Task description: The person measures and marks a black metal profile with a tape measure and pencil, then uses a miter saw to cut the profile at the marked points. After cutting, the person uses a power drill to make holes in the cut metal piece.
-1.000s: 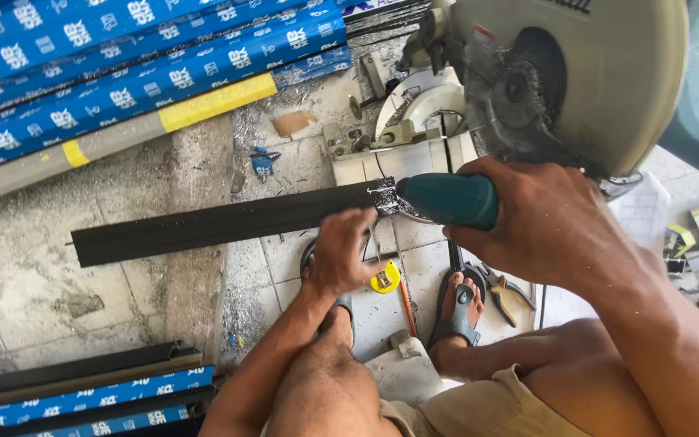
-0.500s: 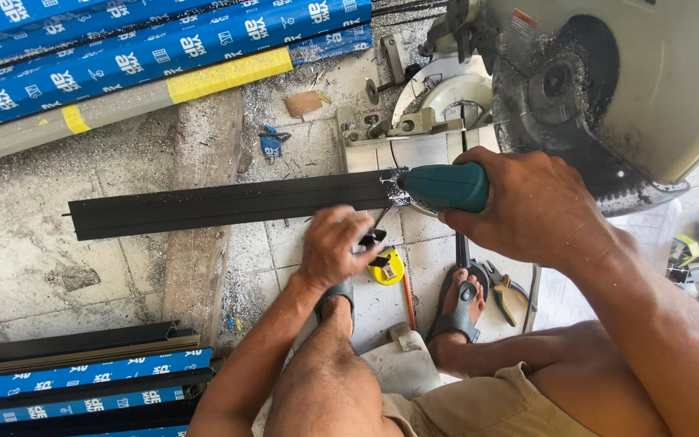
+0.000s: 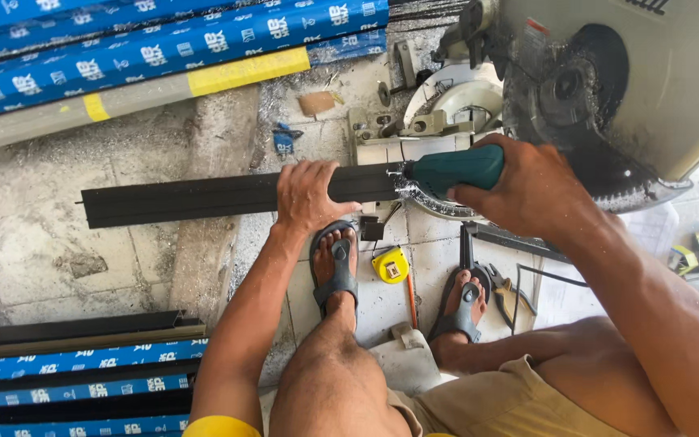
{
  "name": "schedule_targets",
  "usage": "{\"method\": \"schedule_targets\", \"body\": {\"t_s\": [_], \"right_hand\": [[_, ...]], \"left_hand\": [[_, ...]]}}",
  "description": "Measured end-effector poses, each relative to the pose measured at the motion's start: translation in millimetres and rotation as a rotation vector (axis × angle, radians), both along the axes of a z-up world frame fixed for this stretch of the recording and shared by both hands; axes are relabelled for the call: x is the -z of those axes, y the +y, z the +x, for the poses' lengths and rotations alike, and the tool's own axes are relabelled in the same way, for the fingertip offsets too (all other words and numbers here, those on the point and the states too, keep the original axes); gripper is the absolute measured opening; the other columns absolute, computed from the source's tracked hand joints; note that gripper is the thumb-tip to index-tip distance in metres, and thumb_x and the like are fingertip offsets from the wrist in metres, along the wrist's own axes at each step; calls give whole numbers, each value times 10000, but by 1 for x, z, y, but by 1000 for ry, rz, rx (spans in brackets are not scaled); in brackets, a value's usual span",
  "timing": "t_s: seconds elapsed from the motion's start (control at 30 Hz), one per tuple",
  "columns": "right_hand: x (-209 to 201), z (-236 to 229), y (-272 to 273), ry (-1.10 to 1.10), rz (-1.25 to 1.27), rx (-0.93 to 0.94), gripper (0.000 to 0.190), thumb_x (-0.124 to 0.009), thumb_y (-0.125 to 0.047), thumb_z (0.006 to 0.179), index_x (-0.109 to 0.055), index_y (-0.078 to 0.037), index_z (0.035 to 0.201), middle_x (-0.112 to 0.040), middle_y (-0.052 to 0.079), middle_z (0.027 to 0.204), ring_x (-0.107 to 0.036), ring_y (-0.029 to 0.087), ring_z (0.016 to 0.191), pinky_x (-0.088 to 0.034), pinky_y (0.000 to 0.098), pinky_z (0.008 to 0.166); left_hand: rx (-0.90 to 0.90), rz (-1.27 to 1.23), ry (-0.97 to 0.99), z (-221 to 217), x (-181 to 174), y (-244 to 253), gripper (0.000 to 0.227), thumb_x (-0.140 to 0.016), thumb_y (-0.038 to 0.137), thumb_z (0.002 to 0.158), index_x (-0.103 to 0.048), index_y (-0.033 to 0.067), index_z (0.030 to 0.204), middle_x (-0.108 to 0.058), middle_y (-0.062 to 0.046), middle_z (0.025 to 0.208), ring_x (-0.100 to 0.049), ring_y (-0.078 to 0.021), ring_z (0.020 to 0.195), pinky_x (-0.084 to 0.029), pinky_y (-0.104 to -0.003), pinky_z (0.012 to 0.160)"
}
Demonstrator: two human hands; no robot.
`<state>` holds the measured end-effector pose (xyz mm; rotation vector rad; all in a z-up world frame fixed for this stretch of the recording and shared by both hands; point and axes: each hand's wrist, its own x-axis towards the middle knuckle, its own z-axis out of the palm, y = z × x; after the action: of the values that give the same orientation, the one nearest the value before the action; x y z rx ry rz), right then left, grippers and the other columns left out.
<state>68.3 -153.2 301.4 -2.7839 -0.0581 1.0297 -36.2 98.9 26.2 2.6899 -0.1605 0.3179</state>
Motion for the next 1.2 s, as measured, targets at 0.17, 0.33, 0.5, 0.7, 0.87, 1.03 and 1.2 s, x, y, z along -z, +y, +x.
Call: {"method": "schedule_targets", "body": {"t_s": [0.17,0.33,0.5,0.7,0.87,1.03,1.2], "right_hand": [[9,-18,-1,-98,35,-138,634,-873,-385,728,-695,-181,1301,-760,243,1059,-723,494,1017,-578,591,921],[13,-29,14,-226,-38,-520,597,-848,-466,710,-693,-252,1246,-767,162,1031,-765,420,922,-628,530,812],[-10,-18,1,-199,-1,-259,619,-862,-427,714,-714,-186,1264,-766,220,1042,-732,501,970,-593,601,842],[-19,-29,-17,-168,41,-148,614,-874,-393,711,-720,-176,1264,-768,239,1047,-723,510,997,-578,601,894],[-14,-39,-14,-147,76,-146,603,-876,-379,711,-717,-170,1254,-772,236,1040,-730,495,994,-580,596,913],[-16,-41,-6,-124,63,-191,616,-869,-390,734,-695,-152,1276,-768,231,1068,-736,469,1010,-591,567,924],[-9,-39,-2,-100,83,-170,621,-864,-386,759,-678,-128,1292,-760,242,1065,-733,472,1009,-595,564,914]], "left_hand": [[-39,-72,19,1,0,0,812,-861,718,541,-702,153,1101,-728,-55,973,-690,-268,894,-492,-467,832],[-51,-100,89,2,0,0,784,-880,646,531,-705,159,1120,-735,-49,990,-682,-273,907,-460,-459,849],[-67,-100,82,1,-6,-1,793,-871,661,516,-702,165,1112,-741,-49,994,-688,-274,920,-467,-458,849],[-73,-110,87,2,-2,0,797,-879,647,502,-706,168,1114,-747,-45,1000,-689,-268,931,-459,-454,855],[-71,-103,90,0,-1,1,807,-857,684,522,-708,166,1123,-745,-53,1009,-685,-263,933,-452,-443,861],[-71,-88,102,1,1,0,824,-865,672,510,-711,157,1135,-749,-53,1018,-689,-263,945,-458,-446,862],[-76,-112,72,1,0,0,807,-875,648,499,-714,148,1111,-745,-59,986,-687,-273,911,-454,-446,847]]}}
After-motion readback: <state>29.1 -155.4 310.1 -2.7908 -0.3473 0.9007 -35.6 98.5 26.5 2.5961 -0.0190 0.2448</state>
